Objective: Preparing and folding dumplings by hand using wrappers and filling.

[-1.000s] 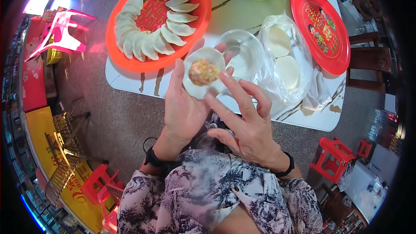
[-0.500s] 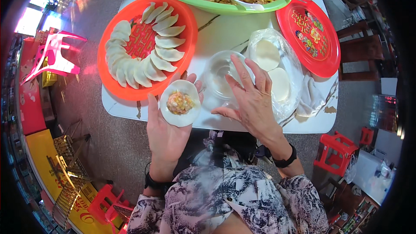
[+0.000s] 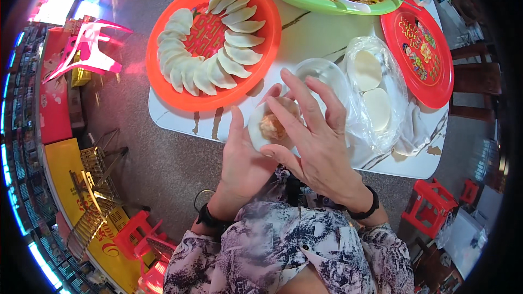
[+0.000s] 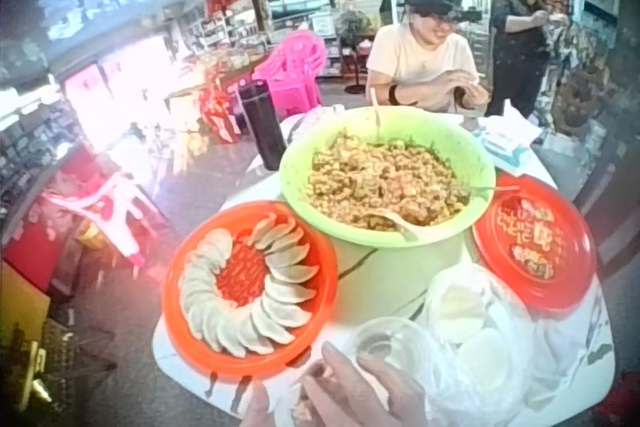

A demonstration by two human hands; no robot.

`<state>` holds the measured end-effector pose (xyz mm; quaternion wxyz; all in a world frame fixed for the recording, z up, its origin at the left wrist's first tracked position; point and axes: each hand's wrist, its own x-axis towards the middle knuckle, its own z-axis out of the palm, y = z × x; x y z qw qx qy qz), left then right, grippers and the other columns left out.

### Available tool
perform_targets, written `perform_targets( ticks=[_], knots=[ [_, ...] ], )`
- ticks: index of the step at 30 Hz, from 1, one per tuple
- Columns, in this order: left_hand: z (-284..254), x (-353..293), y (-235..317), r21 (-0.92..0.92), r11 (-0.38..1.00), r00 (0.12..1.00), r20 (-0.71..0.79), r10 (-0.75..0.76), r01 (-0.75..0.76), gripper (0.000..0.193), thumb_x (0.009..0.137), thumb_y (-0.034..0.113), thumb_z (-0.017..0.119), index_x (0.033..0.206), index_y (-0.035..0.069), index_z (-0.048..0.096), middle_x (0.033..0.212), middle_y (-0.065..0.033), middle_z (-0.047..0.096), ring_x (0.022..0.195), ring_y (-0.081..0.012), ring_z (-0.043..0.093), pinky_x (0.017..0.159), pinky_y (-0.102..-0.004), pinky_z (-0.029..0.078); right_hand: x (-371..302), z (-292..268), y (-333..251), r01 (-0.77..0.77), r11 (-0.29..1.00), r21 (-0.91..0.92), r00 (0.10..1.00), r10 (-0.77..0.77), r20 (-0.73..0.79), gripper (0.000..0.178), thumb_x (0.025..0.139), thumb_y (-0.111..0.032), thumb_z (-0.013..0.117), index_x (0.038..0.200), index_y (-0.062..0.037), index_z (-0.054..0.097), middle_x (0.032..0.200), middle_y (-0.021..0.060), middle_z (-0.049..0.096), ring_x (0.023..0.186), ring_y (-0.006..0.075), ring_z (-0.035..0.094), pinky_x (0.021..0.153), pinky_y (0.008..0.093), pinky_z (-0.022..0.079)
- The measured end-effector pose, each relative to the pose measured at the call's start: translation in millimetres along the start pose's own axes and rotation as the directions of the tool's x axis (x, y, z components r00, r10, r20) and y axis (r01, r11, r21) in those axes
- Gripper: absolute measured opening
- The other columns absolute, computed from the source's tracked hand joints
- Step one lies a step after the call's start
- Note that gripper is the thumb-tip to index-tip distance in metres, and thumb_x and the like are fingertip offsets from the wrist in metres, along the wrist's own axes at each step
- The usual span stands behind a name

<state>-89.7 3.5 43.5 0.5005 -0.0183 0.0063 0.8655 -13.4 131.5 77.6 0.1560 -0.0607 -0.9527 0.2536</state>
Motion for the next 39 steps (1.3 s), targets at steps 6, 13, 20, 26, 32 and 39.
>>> perform_targets(
  ticks=[6,13,20,26,32,39],
  knots=[
    [24,3,-7,0.317,0.946,0.954,-0.297,0.037,0.063,0.066,0.103,0.053,0.02,0.151,0.007,0.022,0.152,-0.0133,0.032,0.14,-0.028,0.033,0.117,-0.0415,0.025,-7,-4,-12,0.08,0.984,0.159,0.991,-0.096,0.095,0.057,0.08,-0.045,0.067,0.122,-0.0069,0.063,0.148,0.0105,0.041,0.13,0.0327,0.036,0.108,0.0425,0.029],
    [20,3,-7,0.32,0.947,0.952,-0.295,0.084,0.016,0.07,0.102,0.056,0.02,0.152,0.006,0.02,0.151,-0.017,0.032,0.14,-0.0316,0.032,0.115,-0.0447,0.027,-10,5,-14,0.111,0.992,0.062,0.994,-0.112,0.02,0.05,0.082,-0.045,0.065,0.116,-0.0084,0.066,0.147,0.0094,0.042,0.129,0.032,0.037,0.107,0.0419,0.031],
    [19,4,-3,0.162,0.986,0.967,-0.246,0.067,-0.027,0.073,0.1,0.06,0.019,0.152,0.008,0.021,0.152,-0.0188,0.03,0.14,-0.0338,0.03,0.117,-0.0473,0.022,-19,-2,-12,0.123,0.983,0.136,0.991,-0.128,0.028,0.046,0.083,-0.045,0.064,0.116,-0.0127,0.068,0.144,0.0075,0.047,0.128,0.0315,0.038,0.107,0.0412,0.032],
    [21,8,4,0.171,0.985,0.97,-0.231,0.077,-0.037,0.072,0.101,0.058,0.019,0.152,0.007,0.021,0.152,-0.0194,0.03,0.141,-0.0349,0.029,0.118,-0.0479,0.022,-23,-5,-11,0.157,0.984,0.087,0.985,-0.163,0.06,0.041,0.084,-0.045,0.064,0.111,-0.016,0.071,0.143,0.0083,0.049,0.128,0.0314,0.038,0.108,0.0399,0.031],
    [21,4,9,0.153,0.987,0.977,-0.2,0.076,-0.045,0.074,0.101,0.057,0.02,0.15,0.003,0.022,0.153,-0.0212,0.029,0.142,-0.0359,0.027,0.117,-0.0491,0.024,-21,-11,-12,0.158,0.986,0.052,0.987,-0.158,-0.004,0.04,0.084,-0.047,0.064,0.107,-0.0157,0.073,0.14,0.0089,0.052,0.128,0.0306,0.038,0.107,0.0386,0.031],
    [19,4,10,0.263,0.964,0.964,-0.241,0.113,-0.048,0.072,0.101,0.056,0.022,0.151,0.004,0.022,0.153,-0.0215,0.029,0.142,-0.0358,0.028,0.117,-0.0479,0.024,-34,-28,-11,0.118,0.993,0.016,0.989,-0.119,0.091,0.042,0.083,-0.049,0.065,0.11,-0.0175,0.073,0.141,0.008,0.05,0.127,0.0307,0.039,0.107,0.0383,0.031]
  ],
)
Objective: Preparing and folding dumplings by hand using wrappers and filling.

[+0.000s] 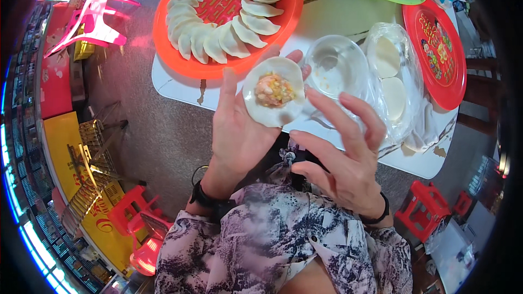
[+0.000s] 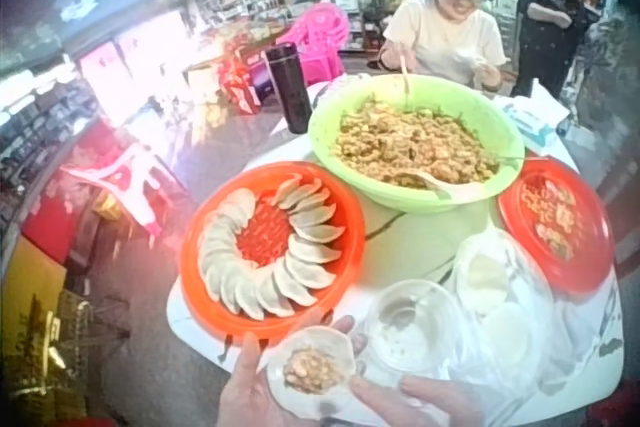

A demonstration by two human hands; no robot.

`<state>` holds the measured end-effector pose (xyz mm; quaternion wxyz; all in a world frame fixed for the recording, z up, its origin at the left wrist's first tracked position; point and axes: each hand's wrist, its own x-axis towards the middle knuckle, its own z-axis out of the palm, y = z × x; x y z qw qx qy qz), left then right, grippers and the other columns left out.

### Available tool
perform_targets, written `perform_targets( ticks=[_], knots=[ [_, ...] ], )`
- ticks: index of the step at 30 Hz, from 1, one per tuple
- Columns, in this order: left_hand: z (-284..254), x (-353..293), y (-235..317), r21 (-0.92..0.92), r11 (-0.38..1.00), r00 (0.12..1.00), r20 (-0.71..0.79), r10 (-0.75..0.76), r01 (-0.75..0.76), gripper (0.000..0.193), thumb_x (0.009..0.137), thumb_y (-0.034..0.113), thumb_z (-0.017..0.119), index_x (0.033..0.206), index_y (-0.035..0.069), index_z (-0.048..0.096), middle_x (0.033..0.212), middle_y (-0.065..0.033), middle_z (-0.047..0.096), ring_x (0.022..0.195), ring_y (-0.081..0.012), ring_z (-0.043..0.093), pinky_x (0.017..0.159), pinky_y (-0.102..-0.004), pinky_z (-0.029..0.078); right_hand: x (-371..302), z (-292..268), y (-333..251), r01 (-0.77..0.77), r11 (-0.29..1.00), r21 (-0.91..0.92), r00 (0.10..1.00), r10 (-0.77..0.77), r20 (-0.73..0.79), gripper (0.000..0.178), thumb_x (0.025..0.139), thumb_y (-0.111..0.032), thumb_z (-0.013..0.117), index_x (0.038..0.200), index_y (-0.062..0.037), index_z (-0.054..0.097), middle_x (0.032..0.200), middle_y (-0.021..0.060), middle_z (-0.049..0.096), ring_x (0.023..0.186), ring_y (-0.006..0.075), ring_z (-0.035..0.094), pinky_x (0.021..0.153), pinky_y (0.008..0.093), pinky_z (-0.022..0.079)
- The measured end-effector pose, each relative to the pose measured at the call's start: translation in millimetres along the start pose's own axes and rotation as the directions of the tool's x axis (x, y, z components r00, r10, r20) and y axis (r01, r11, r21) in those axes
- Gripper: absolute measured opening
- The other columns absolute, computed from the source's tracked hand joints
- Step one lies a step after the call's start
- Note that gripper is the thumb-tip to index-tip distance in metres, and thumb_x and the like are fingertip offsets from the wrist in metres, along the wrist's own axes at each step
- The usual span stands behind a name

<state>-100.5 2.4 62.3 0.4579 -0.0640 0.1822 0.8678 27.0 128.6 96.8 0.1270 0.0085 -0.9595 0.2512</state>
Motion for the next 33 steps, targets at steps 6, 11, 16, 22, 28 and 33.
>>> perform_targets(
  ticks=[6,11,16,22,28,33],
  knots=[
    [1,-2,-1,-0.164,0.986,0.997,0.072,-0.001,0.013,0.072,0.102,0.055,0.023,0.151,0.002,0.021,0.154,-0.022,0.026,0.143,-0.0377,0.024,0.117,-0.0502,0.024,12,15,-4,0.01,1.0,-0.003,1.0,-0.01,-0.024,0.042,0.083,-0.048,0.064,0.114,-0.0205,0.072,0.144,0.0082,0.047,0.128,0.0305,0.038,0.107,0.0374,0.031],
    [2,-3,5,-0.216,0.976,0.999,0.052,0.013,-0.002,0.072,0.102,0.055,0.022,0.151,0.003,0.021,0.155,-0.0217,0.023,0.143,-0.0371,0.024,0.117,-0.0505,0.023,1,10,7,-0.04,0.988,-0.15,0.994,0.025,-0.105,0.043,0.085,-0.049,0.061,0.119,-0.0238,0.07,0.144,0.0088,0.046,0.128,0.0308,0.038,0.107,0.0379,0.031],
    [2,-2,4,-0.181,0.983,0.999,0.045,0.004,0.004,0.072,0.101,0.056,0.023,0.151,0.003,0.022,0.155,-0.0219,0.024,0.144,-0.037,0.024,0.118,-0.0504,0.023,8,20,-1,0.015,0.998,-0.064,0.994,-0.022,-0.103,0.04,0.088,-0.048,0.059,0.117,-0.0226,0.071,0.144,0.01,0.047,0.129,0.0314,0.037,0.108,0.0385,0.029],
    [-9,2,9,-0.134,0.988,0.996,0.006,0.084,-0.082,0.074,0.101,0.055,0.029,0.149,-0.001,0.022,0.153,-0.0237,0.027,0.143,-0.0373,0.024,0.118,-0.0503,0.021,3,3,31,-0.189,0.971,-0.147,0.963,0.154,-0.221,0.04,0.075,-0.03,0.076,0.11,-0.0113,0.07,0.143,0.0134,0.047,0.126,0.035,0.039,0.104,0.0432,0.033],
    [-15,1,9,-0.242,0.97,1.0,-0.007,0.024,-0.025,0.078,0.101,0.054,0.03,0.148,-0.007,0.019,0.154,-0.026,0.021,0.145,-0.0363,0.02,0.119,-0.0503,0.019,3,20,58,-0.266,0.936,-0.232,0.961,0.24,-0.138,0.054,0.08,-0.048,0.07,0.113,-0.0055,0.068,0.151,0.0098,0.037,0.135,0.0351,0.03,0.111,0.0438,0.024],
    [-17,2,6,-0.211,0.977,1.0,-0.016,0.024,-0.027,0.075,0.102,0.052,0.028,0.148,-0.006,0.019,0.155,-0.0263,0.019,0.145,-0.0361,0.019,0.119,-0.0505,0.018,5,27,61,-0.266,0.93,-0.253,0.963,0.246,-0.108,0.056,0.08,-0.051,0.068,0.109,-0.0037,0.07,0.152,0.0074,0.036,0.137,0.034,0.029,0.111,0.0437,0.024]
  ],
)
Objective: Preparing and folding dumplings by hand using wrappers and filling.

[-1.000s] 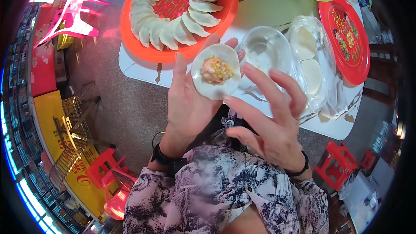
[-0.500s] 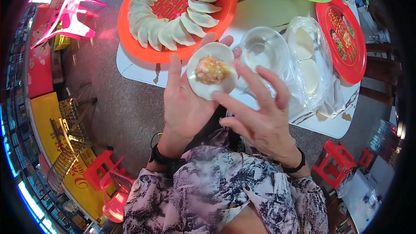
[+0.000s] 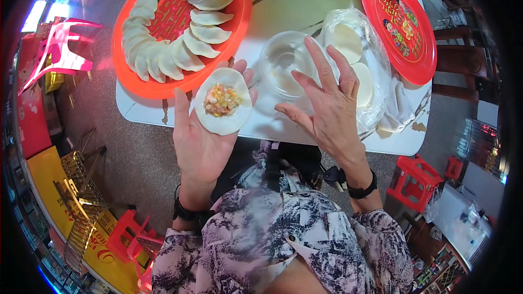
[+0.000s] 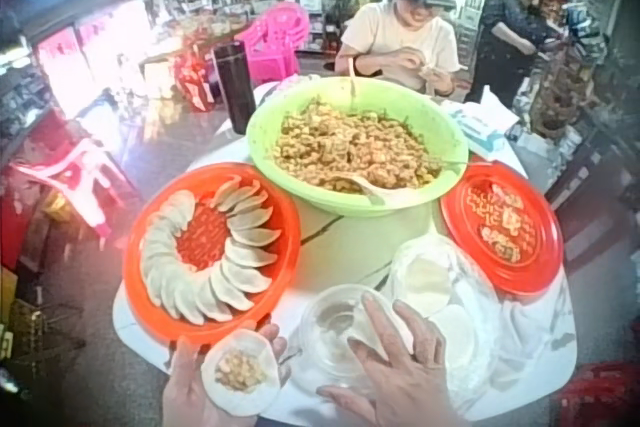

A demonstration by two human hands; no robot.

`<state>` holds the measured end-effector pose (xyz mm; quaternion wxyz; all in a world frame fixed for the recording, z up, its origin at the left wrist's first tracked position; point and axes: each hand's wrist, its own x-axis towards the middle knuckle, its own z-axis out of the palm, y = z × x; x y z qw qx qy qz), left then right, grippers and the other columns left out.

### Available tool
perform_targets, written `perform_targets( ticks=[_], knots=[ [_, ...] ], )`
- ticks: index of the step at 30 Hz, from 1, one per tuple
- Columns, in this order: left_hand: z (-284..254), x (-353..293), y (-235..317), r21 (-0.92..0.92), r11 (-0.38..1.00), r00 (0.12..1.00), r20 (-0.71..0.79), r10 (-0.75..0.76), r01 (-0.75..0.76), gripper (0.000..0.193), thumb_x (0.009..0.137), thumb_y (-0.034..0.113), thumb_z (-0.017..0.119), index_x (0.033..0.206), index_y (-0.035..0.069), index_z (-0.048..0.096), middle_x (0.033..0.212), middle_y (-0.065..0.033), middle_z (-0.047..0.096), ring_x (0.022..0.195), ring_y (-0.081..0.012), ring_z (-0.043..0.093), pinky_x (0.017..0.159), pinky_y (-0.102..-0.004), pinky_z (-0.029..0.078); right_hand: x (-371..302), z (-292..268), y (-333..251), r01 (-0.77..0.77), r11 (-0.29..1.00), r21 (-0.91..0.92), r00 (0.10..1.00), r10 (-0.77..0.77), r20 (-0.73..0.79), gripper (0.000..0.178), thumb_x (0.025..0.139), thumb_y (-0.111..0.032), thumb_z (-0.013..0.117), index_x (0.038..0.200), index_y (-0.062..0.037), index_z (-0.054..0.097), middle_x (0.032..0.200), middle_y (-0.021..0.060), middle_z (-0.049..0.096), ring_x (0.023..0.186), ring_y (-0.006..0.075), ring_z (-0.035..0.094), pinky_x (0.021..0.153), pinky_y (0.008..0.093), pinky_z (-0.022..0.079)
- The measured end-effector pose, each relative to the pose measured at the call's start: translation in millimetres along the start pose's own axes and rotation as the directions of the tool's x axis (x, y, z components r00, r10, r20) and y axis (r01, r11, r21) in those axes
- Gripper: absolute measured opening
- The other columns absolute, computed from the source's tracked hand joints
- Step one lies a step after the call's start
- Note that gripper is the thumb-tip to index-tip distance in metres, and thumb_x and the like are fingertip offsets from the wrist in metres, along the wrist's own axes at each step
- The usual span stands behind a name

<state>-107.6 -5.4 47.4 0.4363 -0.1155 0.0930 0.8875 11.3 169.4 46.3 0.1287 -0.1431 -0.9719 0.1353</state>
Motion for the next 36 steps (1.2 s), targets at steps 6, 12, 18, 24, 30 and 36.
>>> perform_targets(
  ticks=[6,12,18,24,30,36],
  knots=[
    [4,-1,-2,-0.025,1.0,1.0,-0.004,0.006,-0.006,0.074,0.102,0.052,0.029,0.148,-0.006,0.02,0.155,-0.0251,0.02,0.145,-0.0367,0.019,0.119,-0.0509,0.018,0,-14,-6,0.008,0.999,0.049,1.0,-0.008,0.0,0.057,0.081,-0.056,0.065,0.113,-0.0085,0.07,0.15,0.0102,0.039,0.134,0.0356,0.03,0.111,0.0434,0.023],
    [5,5,-9,-0.005,1.0,1.0,-0.011,-0.026,0.025,0.07,0.102,0.051,0.026,0.148,-0.001,0.024,0.153,-0.0241,0.026,0.143,-0.0366,0.025,0.118,-0.0496,0.021,-9,-19,-41,0.222,0.952,0.209,0.974,-0.226,-0.002,0.05,0.08,-0.054,0.066,0.117,-0.0197,0.07,0.147,0.01,0.043,0.133,0.0334,0.031,0.111,0.041,0.025],
    [5,3,-6,-0.017,0.999,0.997,0.065,-0.031,0.032,0.071,0.103,0.052,0.023,0.149,-0.001,0.023,0.153,-0.0242,0.026,0.143,-0.0357,0.025,0.118,-0.0476,0.023,-9,-19,-45,0.268,0.952,0.146,0.961,-0.274,0.022,0.05,0.082,-0.055,0.061,0.118,-0.0216,0.07,0.146,0.0077,0.045,0.132,0.0322,0.032,0.11,0.039,0.027],
    [9,1,-6,0.017,1.0,0.999,0.047,-0.018,0.017,0.072,0.103,0.052,0.023,0.15,-0.002,0.02,0.155,-0.0242,0.022,0.144,-0.036,0.023,0.118,-0.0488,0.023,-8,-22,-39,0.175,0.982,0.076,0.984,-0.171,-0.054,0.052,0.086,-0.055,0.057,0.122,-0.0184,0.068,0.146,0.0111,0.044,0.131,0.0331,0.034,0.109,0.0396,0.027],
    [10,2,-8,-0.043,0.999,0.998,0.063,-0.024,0.027,0.073,0.102,0.053,0.024,0.149,-0.003,0.019,0.155,-0.0237,0.022,0.144,-0.036,0.022,0.119,-0.0494,0.021,-19,-21,-47,0.223,0.965,0.14,0.972,-0.231,0.04,0.053,0.087,-0.056,0.056,0.123,-0.0191,0.067,0.146,0.0111,0.045,0.131,0.0324,0.034,0.109,0.0395,0.028],
    [7,3,-11,-0.048,0.998,0.996,0.084,-0.031,0.035,0.073,0.102,0.053,0.025,0.149,-0.003,0.02,0.155,-0.0224,0.022,0.145,-0.0354,0.021,0.119,-0.0493,0.021,-18,-12,-40,0.162,0.978,0.13,0.987,-0.162,-0.017,0.054,0.087,-0.055,0.058,0.125,-0.0184,0.065,0.147,0.0122,0.042,0.13,0.0328,0.034,0.109,0.0401,0.028]
  ],
)
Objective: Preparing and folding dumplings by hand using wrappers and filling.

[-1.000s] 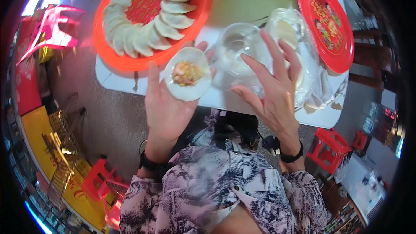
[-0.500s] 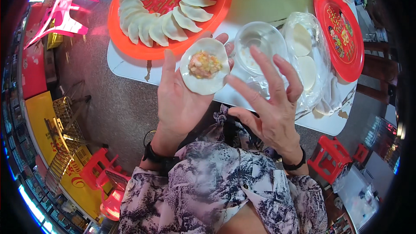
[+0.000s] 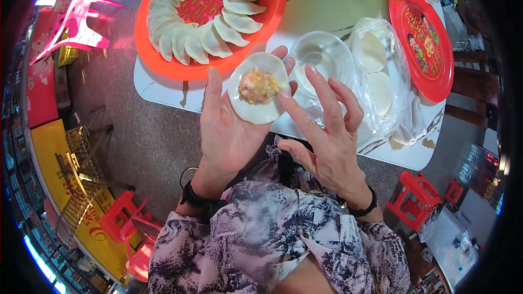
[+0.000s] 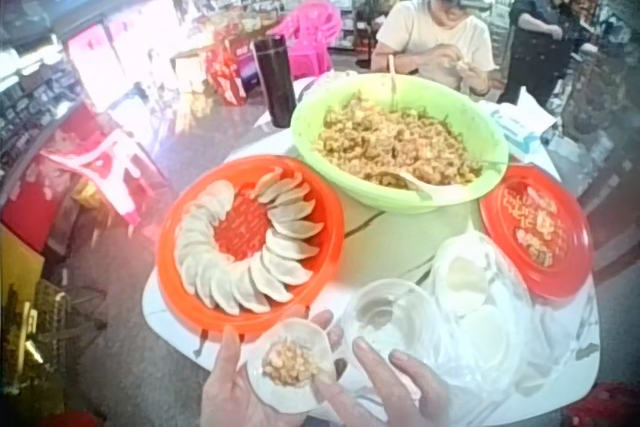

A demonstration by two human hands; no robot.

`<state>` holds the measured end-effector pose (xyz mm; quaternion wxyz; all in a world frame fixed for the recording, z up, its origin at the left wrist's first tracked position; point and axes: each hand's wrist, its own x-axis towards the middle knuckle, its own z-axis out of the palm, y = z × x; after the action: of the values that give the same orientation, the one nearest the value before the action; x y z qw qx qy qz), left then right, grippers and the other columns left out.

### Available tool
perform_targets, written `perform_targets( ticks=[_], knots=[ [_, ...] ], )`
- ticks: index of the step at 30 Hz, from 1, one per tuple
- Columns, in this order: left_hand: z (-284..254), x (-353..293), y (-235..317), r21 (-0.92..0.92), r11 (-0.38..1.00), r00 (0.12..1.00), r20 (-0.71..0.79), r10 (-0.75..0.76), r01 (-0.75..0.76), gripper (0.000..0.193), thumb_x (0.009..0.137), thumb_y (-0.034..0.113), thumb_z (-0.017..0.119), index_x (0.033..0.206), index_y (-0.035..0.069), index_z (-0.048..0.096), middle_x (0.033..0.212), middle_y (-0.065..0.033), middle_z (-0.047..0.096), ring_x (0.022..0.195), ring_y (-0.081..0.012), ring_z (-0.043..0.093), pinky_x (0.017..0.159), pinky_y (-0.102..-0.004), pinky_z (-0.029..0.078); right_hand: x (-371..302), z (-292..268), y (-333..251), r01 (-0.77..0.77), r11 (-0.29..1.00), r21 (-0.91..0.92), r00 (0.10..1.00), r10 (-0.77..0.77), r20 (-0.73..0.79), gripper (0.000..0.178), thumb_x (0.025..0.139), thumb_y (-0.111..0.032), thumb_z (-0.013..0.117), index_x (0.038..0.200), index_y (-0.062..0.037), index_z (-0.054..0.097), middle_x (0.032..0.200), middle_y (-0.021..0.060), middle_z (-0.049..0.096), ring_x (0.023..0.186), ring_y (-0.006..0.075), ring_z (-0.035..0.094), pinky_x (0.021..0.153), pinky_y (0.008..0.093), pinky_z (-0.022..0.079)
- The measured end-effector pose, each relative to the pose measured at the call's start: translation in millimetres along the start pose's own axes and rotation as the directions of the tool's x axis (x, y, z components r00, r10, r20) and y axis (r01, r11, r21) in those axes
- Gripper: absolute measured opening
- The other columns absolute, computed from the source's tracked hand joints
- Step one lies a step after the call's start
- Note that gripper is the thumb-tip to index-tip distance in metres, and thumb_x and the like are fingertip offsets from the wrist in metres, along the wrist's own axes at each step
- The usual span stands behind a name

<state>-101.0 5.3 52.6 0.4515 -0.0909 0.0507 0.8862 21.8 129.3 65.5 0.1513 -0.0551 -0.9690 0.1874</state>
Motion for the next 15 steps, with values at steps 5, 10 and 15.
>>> perform_targets(
  ticks=[5,10,15],
  knots=[
    [5,1,-1,0.019,1.0,0.999,-0.048,0.008,-0.007,0.072,0.102,0.053,0.024,0.15,0.0,0.021,0.154,-0.0217,0.025,0.144,-0.0349,0.023,0.118,-0.0495,0.022,-2,-5,-13,0.035,0.991,0.127,0.995,-0.046,0.086,0.053,0.085,-0.054,0.059,0.126,-0.0205,0.065,0.148,0.0127,0.041,0.13,0.0332,0.034,0.109,0.0401,0.028],
    [6,2,-9,0.182,0.983,0.999,-0.037,0.024,-0.017,0.071,0.102,0.055,0.024,0.149,0.003,0.024,0.152,-0.0215,0.03,0.141,-0.0347,0.029,0.116,-0.0487,0.025,9,0,-17,0.049,0.989,0.141,0.999,-0.049,-0.002,0.051,0.085,-0.054,0.06,0.122,-0.0206,0.068,0.147,0.0112,0.042,0.131,0.0326,0.034,0.11,0.0391,0.027],
    [10,-1,-8,0.158,0.987,0.997,-0.072,0.005,0.006,0.072,0.101,0.057,0.024,0.149,0.003,0.023,0.152,-0.0216,0.03,0.142,-0.0349,0.028,0.117,-0.0487,0.024,9,2,-14,0.098,0.991,0.092,0.995,-0.097,-0.011,0.048,0.084,-0.053,0.061,0.118,-0.0206,0.07,0.147,0.0099,0.043,0.13,0.0327,0.034,0.11,0.0382,0.026]
  ],
)
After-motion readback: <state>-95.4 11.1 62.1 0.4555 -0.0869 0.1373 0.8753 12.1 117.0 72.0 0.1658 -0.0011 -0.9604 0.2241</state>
